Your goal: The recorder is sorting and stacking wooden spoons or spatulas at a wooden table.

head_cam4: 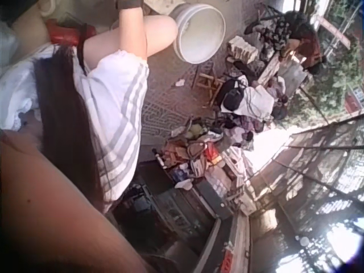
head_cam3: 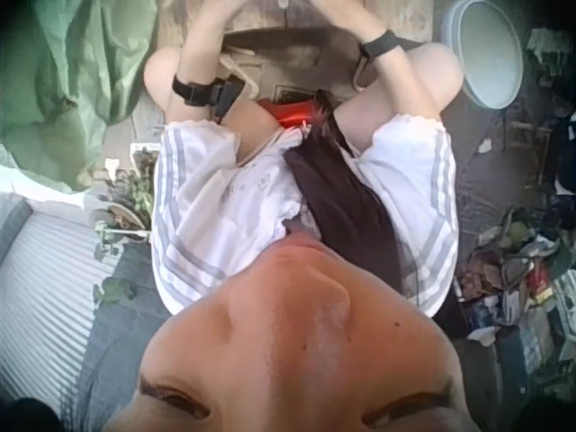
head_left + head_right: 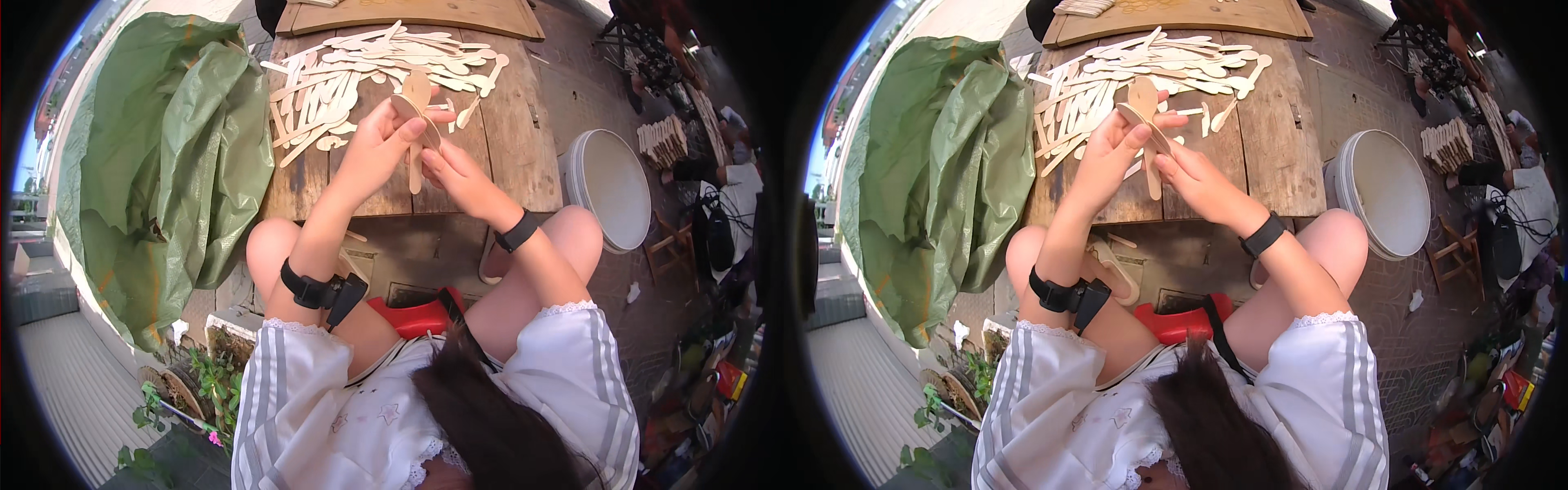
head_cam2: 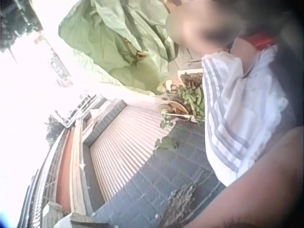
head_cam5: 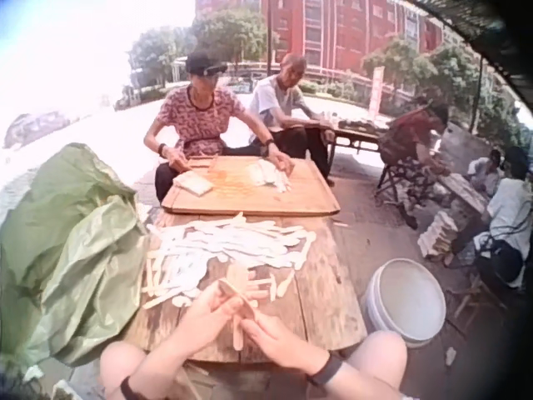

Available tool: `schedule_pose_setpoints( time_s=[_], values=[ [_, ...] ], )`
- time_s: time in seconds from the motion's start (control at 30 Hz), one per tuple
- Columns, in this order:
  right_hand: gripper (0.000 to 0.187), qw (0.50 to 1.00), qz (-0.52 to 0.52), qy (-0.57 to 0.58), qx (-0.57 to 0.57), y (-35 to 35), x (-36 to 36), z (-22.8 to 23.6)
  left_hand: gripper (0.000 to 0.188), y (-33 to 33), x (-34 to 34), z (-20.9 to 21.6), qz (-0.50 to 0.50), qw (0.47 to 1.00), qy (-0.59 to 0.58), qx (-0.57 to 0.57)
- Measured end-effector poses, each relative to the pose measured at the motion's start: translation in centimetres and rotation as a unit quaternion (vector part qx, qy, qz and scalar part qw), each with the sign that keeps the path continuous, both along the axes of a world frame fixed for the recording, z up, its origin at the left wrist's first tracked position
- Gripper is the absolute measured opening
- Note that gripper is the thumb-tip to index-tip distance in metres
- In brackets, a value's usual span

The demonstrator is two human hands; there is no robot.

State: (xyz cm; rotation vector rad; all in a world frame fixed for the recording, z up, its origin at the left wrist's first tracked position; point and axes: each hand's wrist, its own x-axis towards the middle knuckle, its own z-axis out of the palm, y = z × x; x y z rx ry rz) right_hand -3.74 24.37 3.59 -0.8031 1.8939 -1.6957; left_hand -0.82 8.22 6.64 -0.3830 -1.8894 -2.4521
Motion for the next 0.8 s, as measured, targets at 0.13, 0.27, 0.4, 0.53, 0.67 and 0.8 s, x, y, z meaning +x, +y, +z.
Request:
schedule_pose_setpoints(
  time_s=[0.13,0.27,0.4,0.53,0.67,0.8],
  values=[
    [0.032,0.991,0.055,-0.117,-0.044,-0.3,-0.8,-1.2,0.046,-0.2,-0.9,-1.1,-0.006,0.999,-0.034,-0.022],
    [0.029,0.983,0.002,-0.098,-0.152,-0.9,-1.8,-2.3,0.044,0.3,-1.6,-1.6,0.021,0.998,-0.053,0.026],
    [0.032,0.969,-0.040,-0.120,-0.213,-1.3,-1.7,-2.7,0.043,0.3,-2.0,-2.7,0.026,0.995,-0.055,0.074],
    [0.032,0.979,-0.075,-0.074,-0.177,-1.3,-1.7,-2.8,0.043,0.4,-2.2,-3.1,0.019,0.999,-0.038,0.033],
    [0.030,0.964,-0.105,-0.090,-0.227,-2.1,-1.1,-2.5,0.040,0.9,-1.7,-3.8,0.028,0.997,-0.053,0.050],
    [0.032,0.968,-0.128,-0.001,-0.218,-2.3,-1.4,-3.6,0.035,2.7,-1.5,-4.5,0.027,0.995,-0.045,0.080]
  ],
)
